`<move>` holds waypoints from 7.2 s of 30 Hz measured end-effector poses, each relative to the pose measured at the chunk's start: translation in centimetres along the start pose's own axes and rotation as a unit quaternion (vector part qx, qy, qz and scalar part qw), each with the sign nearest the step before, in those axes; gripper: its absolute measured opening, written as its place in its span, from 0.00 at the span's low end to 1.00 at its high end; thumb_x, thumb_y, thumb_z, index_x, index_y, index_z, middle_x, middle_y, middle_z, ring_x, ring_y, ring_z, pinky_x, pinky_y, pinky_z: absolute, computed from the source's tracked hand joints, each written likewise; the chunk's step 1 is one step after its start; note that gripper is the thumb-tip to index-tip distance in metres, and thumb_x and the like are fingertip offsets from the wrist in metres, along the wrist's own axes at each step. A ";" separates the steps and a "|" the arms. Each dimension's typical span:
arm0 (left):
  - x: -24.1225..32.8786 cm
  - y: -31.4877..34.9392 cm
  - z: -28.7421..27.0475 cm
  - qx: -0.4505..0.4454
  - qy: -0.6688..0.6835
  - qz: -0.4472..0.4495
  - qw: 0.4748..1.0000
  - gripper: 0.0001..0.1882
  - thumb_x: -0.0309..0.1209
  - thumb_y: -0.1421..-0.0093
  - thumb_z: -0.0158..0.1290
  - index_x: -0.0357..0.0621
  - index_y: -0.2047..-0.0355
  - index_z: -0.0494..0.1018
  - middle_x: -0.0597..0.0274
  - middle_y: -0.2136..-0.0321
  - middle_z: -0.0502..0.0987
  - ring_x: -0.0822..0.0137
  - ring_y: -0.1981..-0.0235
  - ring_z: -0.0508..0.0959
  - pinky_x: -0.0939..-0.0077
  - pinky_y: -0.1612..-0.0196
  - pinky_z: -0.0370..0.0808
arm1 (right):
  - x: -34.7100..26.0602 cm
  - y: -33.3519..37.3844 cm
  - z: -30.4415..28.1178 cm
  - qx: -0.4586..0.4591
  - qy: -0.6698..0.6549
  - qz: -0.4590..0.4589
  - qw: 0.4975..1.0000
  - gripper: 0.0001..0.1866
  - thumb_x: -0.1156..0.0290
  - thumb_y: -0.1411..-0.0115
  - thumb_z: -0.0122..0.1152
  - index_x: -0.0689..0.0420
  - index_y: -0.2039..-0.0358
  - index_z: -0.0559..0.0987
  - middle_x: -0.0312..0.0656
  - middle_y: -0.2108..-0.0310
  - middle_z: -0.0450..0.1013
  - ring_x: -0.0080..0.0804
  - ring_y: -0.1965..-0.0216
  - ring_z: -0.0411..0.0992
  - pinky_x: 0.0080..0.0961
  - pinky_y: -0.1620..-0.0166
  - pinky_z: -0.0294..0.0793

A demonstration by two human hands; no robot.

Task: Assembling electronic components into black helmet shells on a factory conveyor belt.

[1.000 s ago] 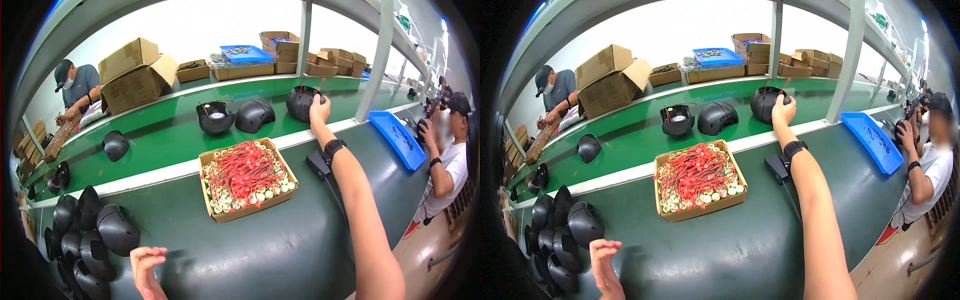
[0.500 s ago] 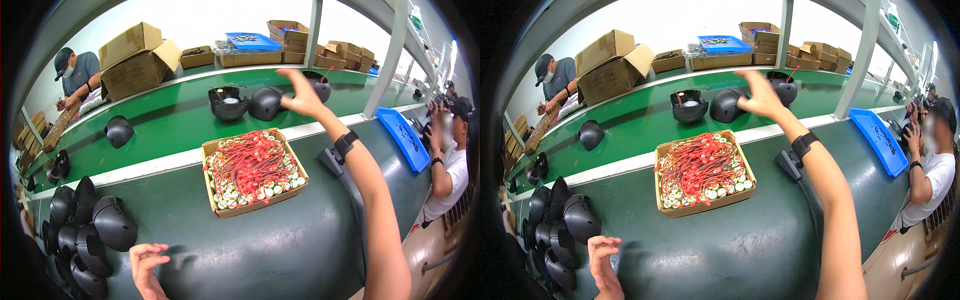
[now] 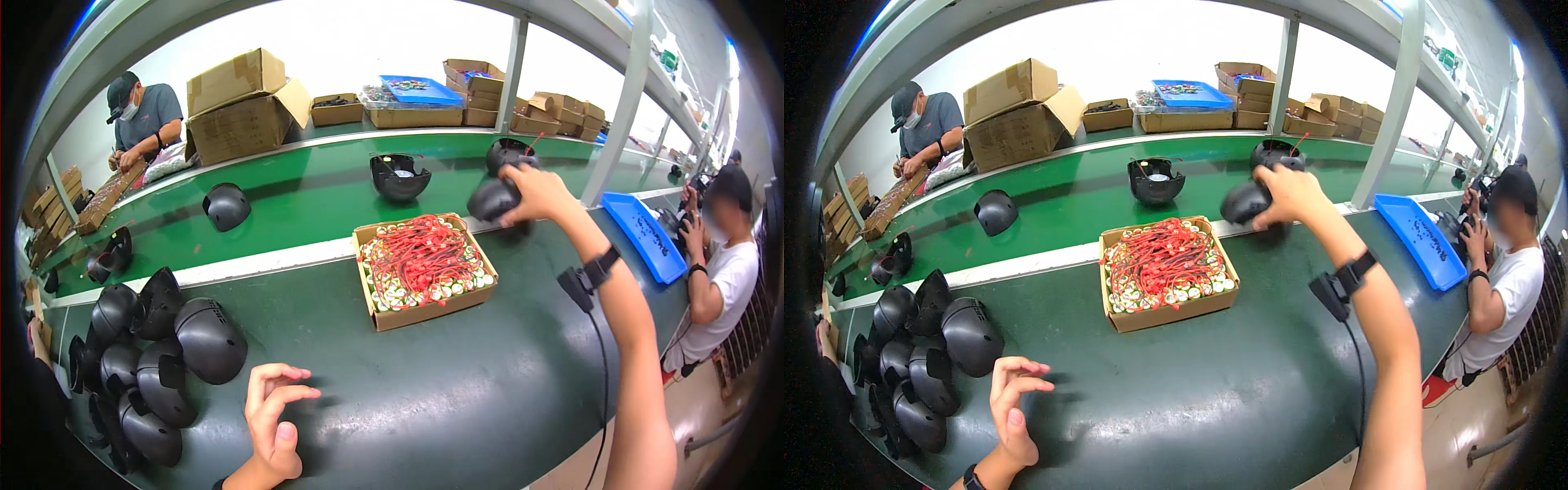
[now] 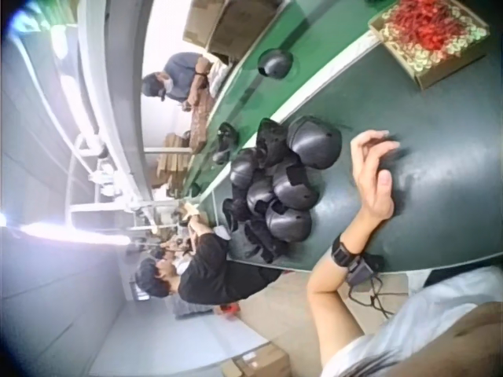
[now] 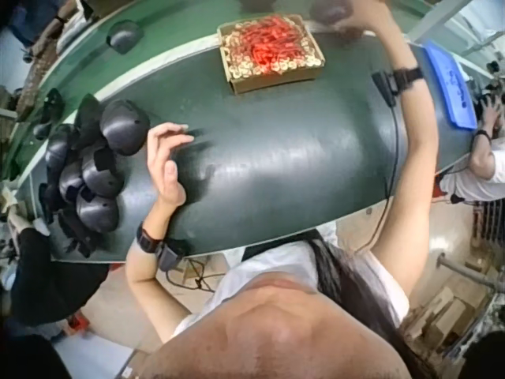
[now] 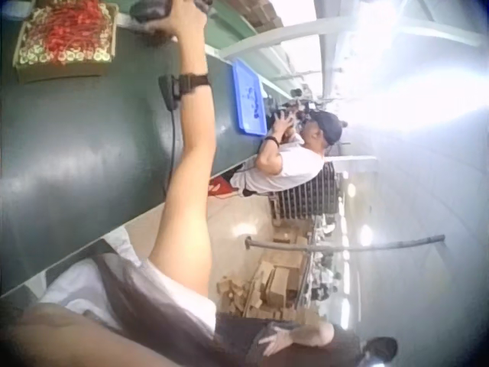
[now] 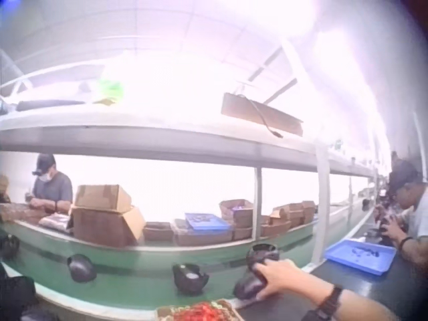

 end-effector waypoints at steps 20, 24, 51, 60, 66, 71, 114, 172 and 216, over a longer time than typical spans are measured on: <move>0.5 0.0 -0.4 -0.078 -0.024 0.009 0.997 0.31 0.51 0.35 0.36 0.29 0.65 0.73 0.50 0.59 0.68 0.58 0.56 0.72 0.69 0.52 0.69 | -10.7 -10.7 3.3 0.012 -0.087 -0.141 0.986 0.17 0.65 0.57 0.70 0.60 0.67 0.80 0.49 0.65 0.77 0.46 0.61 0.76 0.39 0.58 0.75; 0.6 -0.3 0.4 -0.120 0.002 0.006 0.993 0.30 0.49 0.35 0.36 0.28 0.65 0.72 0.50 0.60 0.69 0.58 0.57 0.73 0.69 0.52 0.69 | -7.7 -8.6 1.9 0.038 -0.016 -0.123 0.992 0.13 0.66 0.55 0.68 0.58 0.68 0.81 0.47 0.66 0.77 0.45 0.62 0.76 0.39 0.60 0.76; 1.5 -0.3 -0.2 -0.023 0.124 -0.051 0.991 0.33 0.36 0.45 0.44 0.31 0.41 0.56 0.48 0.45 0.65 0.58 0.43 0.66 0.69 0.39 0.57 | -22.9 22.7 -1.6 -0.189 -0.712 -0.256 0.626 0.16 0.71 0.42 0.63 0.65 0.56 0.73 0.43 0.62 0.76 0.25 0.57 0.74 0.25 0.48 0.71; 0.6 -1.3 -0.4 -0.082 0.075 -0.039 0.993 0.28 0.36 0.44 0.42 0.30 0.46 0.65 0.43 0.49 0.70 0.53 0.46 0.70 0.67 0.43 0.63 | -21.5 15.6 -2.0 0.133 -0.410 -0.386 0.816 0.25 0.70 0.51 0.65 0.56 0.51 0.71 0.42 0.52 0.69 0.44 0.44 0.60 0.41 0.43 0.60; 2.5 -1.7 -1.3 -0.153 -0.093 0.184 0.966 0.18 0.36 0.45 0.47 0.37 0.61 0.76 0.49 0.57 0.75 0.43 0.44 0.67 0.53 0.43 0.63 | -21.8 16.6 -2.6 0.103 -0.397 -0.453 0.791 0.05 0.69 0.47 0.62 0.53 0.72 0.76 0.33 0.73 0.70 0.33 0.69 0.69 0.31 0.57 0.65; 2.4 -1.8 -0.8 -0.138 -0.068 0.163 0.975 0.15 0.34 0.47 0.48 0.36 0.65 0.76 0.51 0.60 0.75 0.42 0.46 0.68 0.53 0.44 0.64 | -22.3 18.4 -4.3 0.160 -0.320 -0.497 0.791 0.06 0.68 0.51 0.62 0.55 0.75 0.75 0.34 0.76 0.66 0.29 0.69 0.68 0.27 0.61 0.65; 2.5 -1.3 -0.4 -0.120 0.019 0.153 0.981 0.20 0.34 0.41 0.37 0.31 0.70 0.76 0.44 0.66 0.76 0.36 0.49 0.70 0.50 0.47 0.66 | -21.0 15.2 -3.0 0.025 -0.431 -0.368 0.823 0.09 0.66 0.46 0.62 0.58 0.73 0.76 0.43 0.73 0.74 0.39 0.63 0.73 0.38 0.55 0.68; 2.9 -0.8 -0.2 -0.129 0.018 0.099 0.987 0.24 0.36 0.41 0.37 0.27 0.61 0.76 0.43 0.63 0.76 0.38 0.50 0.72 0.50 0.46 0.66 | -4.2 17.4 -3.3 0.010 -0.291 -0.132 0.948 0.36 0.64 0.68 0.78 0.57 0.57 0.71 0.46 0.55 0.63 0.42 0.49 0.63 0.35 0.43 0.63; 4.5 -0.4 0.8 -0.171 -0.015 0.166 0.971 0.21 0.32 0.46 0.40 0.30 0.61 0.75 0.46 0.65 0.76 0.37 0.54 0.74 0.56 0.52 0.73 | -19.4 20.2 0.4 -0.233 -0.704 -0.343 0.577 0.70 0.67 0.74 0.84 0.61 0.34 0.45 0.48 0.34 0.45 0.35 0.33 0.46 0.31 0.33 0.46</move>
Point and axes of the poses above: each hand's wrist, its own y-axis away from the middle knuckle, its own z-axis out of the palm, x = y × z, the point moved 2 cm from there along -y, towards the middle knuckle
